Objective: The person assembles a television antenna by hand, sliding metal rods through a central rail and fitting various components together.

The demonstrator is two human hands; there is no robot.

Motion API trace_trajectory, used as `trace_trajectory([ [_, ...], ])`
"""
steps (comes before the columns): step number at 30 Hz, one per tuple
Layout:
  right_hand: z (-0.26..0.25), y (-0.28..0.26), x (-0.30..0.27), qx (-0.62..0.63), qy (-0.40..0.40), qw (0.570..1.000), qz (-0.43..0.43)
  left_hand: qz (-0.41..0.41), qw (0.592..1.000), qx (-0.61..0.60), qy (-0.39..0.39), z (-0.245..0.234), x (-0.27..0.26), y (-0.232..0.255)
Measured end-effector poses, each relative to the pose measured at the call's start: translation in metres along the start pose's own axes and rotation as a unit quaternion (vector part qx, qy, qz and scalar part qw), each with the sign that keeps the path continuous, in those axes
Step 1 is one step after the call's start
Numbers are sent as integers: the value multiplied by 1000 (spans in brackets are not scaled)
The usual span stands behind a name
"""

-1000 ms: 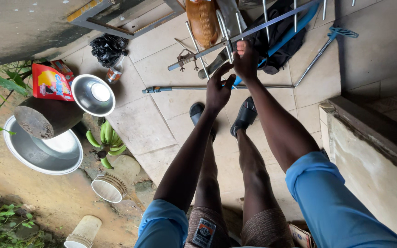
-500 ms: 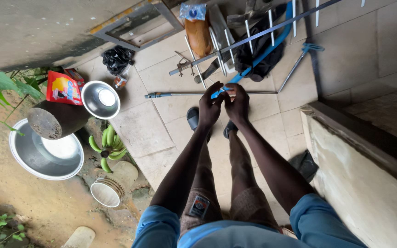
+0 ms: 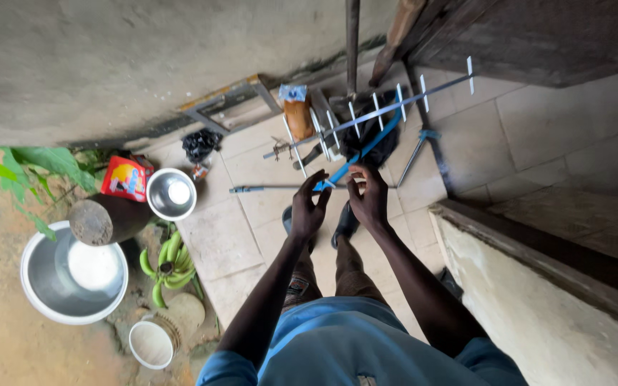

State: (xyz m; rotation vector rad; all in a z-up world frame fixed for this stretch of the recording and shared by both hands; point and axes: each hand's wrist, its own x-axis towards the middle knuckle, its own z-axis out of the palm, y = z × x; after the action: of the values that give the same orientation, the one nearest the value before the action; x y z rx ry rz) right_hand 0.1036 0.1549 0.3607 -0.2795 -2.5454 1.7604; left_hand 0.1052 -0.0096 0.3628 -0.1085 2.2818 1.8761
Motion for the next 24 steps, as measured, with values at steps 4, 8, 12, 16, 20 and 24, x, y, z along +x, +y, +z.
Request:
trace_trajectory([
  [4,-33,-36,-10,-21,36,999,-25,65,996,58,-17,4,-20,55],
  [8,-64,-64,-24,-36,38,998,-25,105,988,92,-62,14,-26,83],
  [12,-84,-86,-42,-53,64,996,11,209,962,148,-95,20,-26,97],
  [16,-87,-102,-63,-37,111,993,-15,225,957,120,-139,18,-26,117],
  [20,-76,-117,-73,-25,159,987,-18,229,948,116,-187,3,-22,130],
  [24,-57,-136,-85,-54,211,976,-17,269,930,65,-243,-17,-16,135],
])
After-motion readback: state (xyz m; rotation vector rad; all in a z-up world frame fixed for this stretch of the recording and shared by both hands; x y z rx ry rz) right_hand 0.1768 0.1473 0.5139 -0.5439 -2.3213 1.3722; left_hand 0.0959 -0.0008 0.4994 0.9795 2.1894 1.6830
